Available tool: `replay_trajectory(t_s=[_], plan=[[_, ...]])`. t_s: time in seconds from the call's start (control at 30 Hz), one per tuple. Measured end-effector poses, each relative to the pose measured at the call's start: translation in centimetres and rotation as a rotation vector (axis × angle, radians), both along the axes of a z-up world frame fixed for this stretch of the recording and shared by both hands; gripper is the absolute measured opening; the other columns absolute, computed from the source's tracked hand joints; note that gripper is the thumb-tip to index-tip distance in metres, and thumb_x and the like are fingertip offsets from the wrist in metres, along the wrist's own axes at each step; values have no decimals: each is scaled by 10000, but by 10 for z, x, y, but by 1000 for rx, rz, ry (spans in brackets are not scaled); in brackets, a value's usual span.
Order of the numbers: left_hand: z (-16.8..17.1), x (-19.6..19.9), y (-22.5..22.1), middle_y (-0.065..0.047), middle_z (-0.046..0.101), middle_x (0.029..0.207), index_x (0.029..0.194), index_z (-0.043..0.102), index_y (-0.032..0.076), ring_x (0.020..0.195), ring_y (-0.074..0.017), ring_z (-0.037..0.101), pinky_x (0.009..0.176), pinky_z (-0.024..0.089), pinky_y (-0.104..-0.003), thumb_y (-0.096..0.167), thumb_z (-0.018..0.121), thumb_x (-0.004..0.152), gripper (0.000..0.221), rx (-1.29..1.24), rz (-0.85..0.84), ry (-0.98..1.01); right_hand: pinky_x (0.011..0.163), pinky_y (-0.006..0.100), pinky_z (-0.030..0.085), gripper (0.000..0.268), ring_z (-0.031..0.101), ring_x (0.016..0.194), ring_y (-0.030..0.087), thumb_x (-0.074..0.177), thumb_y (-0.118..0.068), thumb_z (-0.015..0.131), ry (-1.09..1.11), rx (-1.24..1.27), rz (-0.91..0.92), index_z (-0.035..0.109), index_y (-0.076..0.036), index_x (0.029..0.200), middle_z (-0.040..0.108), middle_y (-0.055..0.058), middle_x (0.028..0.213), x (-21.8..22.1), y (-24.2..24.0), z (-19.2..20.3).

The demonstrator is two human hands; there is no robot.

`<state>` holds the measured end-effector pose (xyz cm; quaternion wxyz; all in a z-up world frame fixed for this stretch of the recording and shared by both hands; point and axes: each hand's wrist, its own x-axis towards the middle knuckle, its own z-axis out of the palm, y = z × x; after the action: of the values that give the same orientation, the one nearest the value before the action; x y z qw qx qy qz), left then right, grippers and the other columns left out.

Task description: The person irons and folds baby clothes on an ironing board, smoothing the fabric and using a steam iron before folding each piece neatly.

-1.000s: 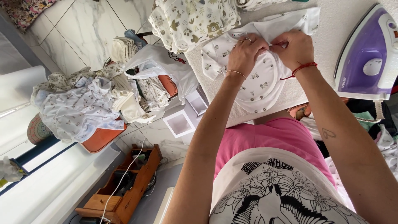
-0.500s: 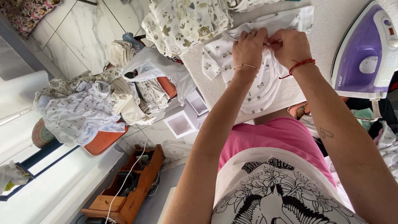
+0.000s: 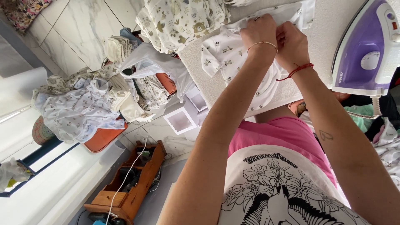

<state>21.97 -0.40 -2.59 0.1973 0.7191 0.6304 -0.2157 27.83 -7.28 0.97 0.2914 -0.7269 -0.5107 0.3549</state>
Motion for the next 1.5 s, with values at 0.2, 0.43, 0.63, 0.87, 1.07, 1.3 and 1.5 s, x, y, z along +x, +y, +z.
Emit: replay_trajectory(t_s=[0.2,0.43,0.63,0.87,1.07,1.3,1.5], plan=[[39,-51,-6,2,588,864,867,561,204,849,-225,592,664,498,-325,74,579,729,190,173,-255,-283,607,299,453,152,485,744,249,755,113,578,-247,252,158,535,-3,843,474,118,842,-5,-13,23],[37,-170,-93,-75,347,1315,1281,362,282,1220,-230,377,974,331,-448,328,260,937,362,712,-410,-515,687,381,445,288,508,855,275,697,-350,585,-391,201,907,512,-146,886,462,43,964,-24,-131,9],[12,-188,-158,20,562,975,1005,577,248,923,-193,500,881,367,-413,417,621,728,327,555,-494,-798,607,340,406,16,510,781,245,774,-136,518,-387,183,884,528,-124,771,487,16,796,-28,-133,2],[27,-169,-184,-11,532,748,759,568,218,751,-233,524,711,417,-390,361,580,745,145,485,-388,-693,670,360,422,260,459,880,219,658,-280,631,-386,14,909,514,-167,861,460,-10,880,-30,-136,-3],[29,-162,-177,36,513,622,807,484,265,679,-176,574,722,412,-347,441,528,757,188,327,-61,-626,688,354,412,91,510,840,213,840,-261,561,-305,-118,658,566,-199,906,527,-20,811,-35,-118,8],[39,-146,-170,-10,575,702,804,475,233,795,-214,585,755,394,-394,436,494,759,208,-8,177,-381,698,353,431,151,564,778,209,812,-376,610,-396,-214,479,605,-233,861,596,-29,729,-44,-110,4],[54,-139,-161,-40,578,780,809,465,209,852,-258,572,737,415,-406,422,506,749,225,-122,253,-332,720,334,384,198,549,806,155,763,-466,614,-619,-198,454,579,-288,843,561,-88,755,-50,-122,-19]])
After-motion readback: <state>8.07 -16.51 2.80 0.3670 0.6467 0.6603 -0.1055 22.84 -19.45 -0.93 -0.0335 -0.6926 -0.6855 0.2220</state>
